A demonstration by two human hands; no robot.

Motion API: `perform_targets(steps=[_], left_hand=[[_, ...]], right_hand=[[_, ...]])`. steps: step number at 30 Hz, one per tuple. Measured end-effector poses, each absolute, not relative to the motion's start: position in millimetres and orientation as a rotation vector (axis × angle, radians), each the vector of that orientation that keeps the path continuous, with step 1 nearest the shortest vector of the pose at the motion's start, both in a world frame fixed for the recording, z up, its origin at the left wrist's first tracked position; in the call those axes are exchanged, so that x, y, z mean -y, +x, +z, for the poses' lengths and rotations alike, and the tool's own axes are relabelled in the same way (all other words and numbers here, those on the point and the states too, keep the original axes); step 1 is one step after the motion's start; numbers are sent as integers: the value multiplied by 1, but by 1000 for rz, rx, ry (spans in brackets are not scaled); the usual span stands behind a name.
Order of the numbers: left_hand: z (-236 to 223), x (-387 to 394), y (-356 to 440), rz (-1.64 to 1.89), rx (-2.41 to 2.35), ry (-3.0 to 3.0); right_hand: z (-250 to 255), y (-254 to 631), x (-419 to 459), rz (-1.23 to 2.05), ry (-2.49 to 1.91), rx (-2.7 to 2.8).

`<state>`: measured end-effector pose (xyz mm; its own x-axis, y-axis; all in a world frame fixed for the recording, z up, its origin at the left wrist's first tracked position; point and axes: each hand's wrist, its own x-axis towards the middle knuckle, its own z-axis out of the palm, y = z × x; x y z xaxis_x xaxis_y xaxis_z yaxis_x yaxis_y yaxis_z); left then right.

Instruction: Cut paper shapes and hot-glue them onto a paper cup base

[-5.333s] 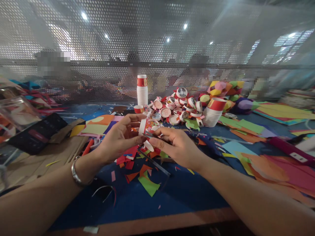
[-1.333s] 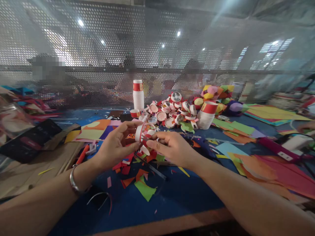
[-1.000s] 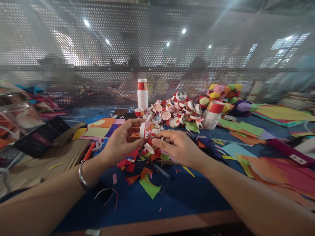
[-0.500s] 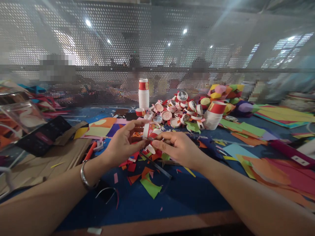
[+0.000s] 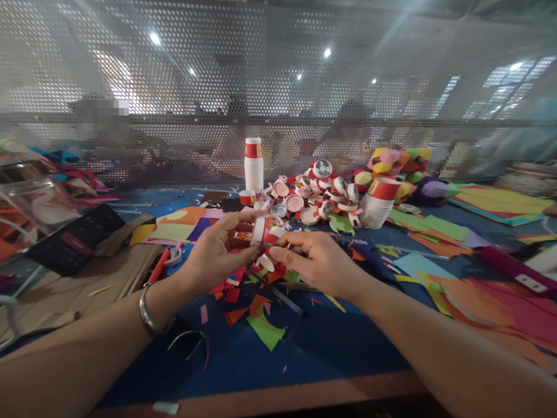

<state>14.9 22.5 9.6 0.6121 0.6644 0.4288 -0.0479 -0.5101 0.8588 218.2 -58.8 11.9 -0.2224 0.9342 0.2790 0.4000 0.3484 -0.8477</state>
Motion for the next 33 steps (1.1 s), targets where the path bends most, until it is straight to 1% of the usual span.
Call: perform_targets(steps=[7,15,23,33], left_hand=[[9,-24,14,985,-496,1954],[8,-23,14,1022,-452,2020],[6,-26,13,1037,-507,2018],[6,-26,13,1061,-502,2005]], right_hand=[[11,218,59,786,-1190,1822],[11,219,56,846,-1186,1806],[11,218,58,891,-1189,1771],[14,220,57,881,-1184,1727]])
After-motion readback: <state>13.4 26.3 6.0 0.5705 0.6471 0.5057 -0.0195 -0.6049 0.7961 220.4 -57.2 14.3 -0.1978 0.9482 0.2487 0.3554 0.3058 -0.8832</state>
